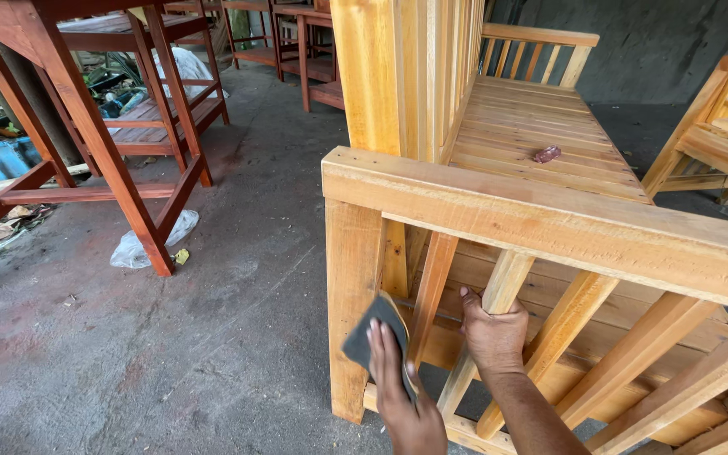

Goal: The person sands a light-colored wooden bench with sheets of sandpaper, working over the seat slats, armrests, and the vertical slats and rails of the armrest panel. They hold the bench steady with one hand while rubbing the sandpaper along the wood surfaces, moving around the bench to reach different sides.

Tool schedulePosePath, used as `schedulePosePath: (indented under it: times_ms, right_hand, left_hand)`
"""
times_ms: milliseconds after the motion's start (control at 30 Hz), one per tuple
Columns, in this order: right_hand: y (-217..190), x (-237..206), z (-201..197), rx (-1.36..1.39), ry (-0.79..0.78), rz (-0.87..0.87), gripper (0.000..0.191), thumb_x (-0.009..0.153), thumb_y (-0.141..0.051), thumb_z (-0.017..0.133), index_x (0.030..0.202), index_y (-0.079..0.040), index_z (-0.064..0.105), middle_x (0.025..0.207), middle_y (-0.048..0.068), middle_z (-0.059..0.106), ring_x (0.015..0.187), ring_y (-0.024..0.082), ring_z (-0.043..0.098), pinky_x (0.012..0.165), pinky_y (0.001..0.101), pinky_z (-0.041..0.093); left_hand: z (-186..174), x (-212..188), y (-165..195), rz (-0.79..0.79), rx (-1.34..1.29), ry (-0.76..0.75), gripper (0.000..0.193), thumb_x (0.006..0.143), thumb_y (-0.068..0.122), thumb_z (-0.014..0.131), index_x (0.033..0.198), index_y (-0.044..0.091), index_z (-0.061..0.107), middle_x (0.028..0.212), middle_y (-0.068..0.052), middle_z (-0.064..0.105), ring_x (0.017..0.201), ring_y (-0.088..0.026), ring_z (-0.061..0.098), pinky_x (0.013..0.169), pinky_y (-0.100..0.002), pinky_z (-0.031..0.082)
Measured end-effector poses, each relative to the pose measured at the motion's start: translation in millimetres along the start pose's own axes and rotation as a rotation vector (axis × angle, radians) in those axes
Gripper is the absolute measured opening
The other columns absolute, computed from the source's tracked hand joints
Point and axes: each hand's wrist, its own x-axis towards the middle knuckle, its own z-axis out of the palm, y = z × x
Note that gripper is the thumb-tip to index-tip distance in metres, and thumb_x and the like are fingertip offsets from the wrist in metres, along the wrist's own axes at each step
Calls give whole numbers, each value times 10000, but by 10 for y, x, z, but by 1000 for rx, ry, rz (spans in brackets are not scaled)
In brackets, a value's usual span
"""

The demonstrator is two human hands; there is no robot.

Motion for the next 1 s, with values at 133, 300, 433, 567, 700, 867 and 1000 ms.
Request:
schedulePosePath:
  times_ms: [133, 300, 433, 567, 700, 867, 1000]
  right_hand:
    - [-42, -45, 5, -27, 9, 33, 310, 915, -93, 742, 669, -58, 557, 537, 43, 556, 458, 121, 538, 439, 314, 470]
    - [-109, -89, 6, 19, -6, 43, 315, 924, -87, 731, 668, -36, 555, 555, 41, 562, 467, 126, 541, 449, 315, 482]
    - [-157, -89, 13, 25, -2, 69, 288, 917, -78, 728, 682, -45, 565, 563, 46, 570, 473, 127, 542, 453, 319, 479]
    - [-168, -84, 7, -24, 1, 93, 237, 929, -87, 720, 719, -57, 616, 573, 52, 578, 488, 124, 549, 468, 316, 486]
    - [-160, -75, -7, -35, -6, 74, 243, 931, -97, 722, 742, -60, 574, 566, 65, 575, 488, 134, 565, 478, 319, 507]
    - [-153, -61, -6, -32, -23, 95, 257, 937, -106, 725, 733, -49, 579, 563, 78, 578, 494, 143, 561, 493, 332, 512]
    - [-151, -76, -10, -70, 27, 59, 246, 925, -106, 744, 733, -30, 611, 606, 68, 607, 539, 138, 566, 522, 333, 490]
  left_hand:
    - [31, 352, -26, 12, 16, -131, 617, 900, -91, 498, 1508, -13, 433, 1573, -259, 453, 1492, -397, 343, 1171, -553, 258]
    - [-45, 544, 26, -425, -61, -274, 450, 986, 64, 518, 1433, 68, 560, 1363, -211, 646, 1274, -316, 629, 1072, -410, 508]
    - [-70, 546, -32, -340, -93, -237, 447, 987, 67, 506, 1431, 42, 553, 1292, -224, 693, 1201, -344, 709, 1027, -400, 545]
    - [-23, 611, -139, 128, 108, -128, 481, 928, 1, 585, 1407, -37, 583, 1331, -316, 625, 1212, -519, 593, 1036, -525, 455]
    - [-150, 645, -167, -235, 69, -357, 475, 948, 46, 557, 1421, -3, 540, 1287, -321, 586, 1124, -446, 646, 952, -469, 541]
    - [-471, 622, 122, -739, 217, -741, 409, 1077, 167, 420, 1440, 31, 551, 1216, -355, 683, 1115, -416, 721, 950, -465, 535]
    - [-352, 573, 279, 60, -35, -380, 536, 1056, 160, 378, 1567, -1, 390, 1571, -310, 426, 1474, -427, 408, 1149, -515, 354]
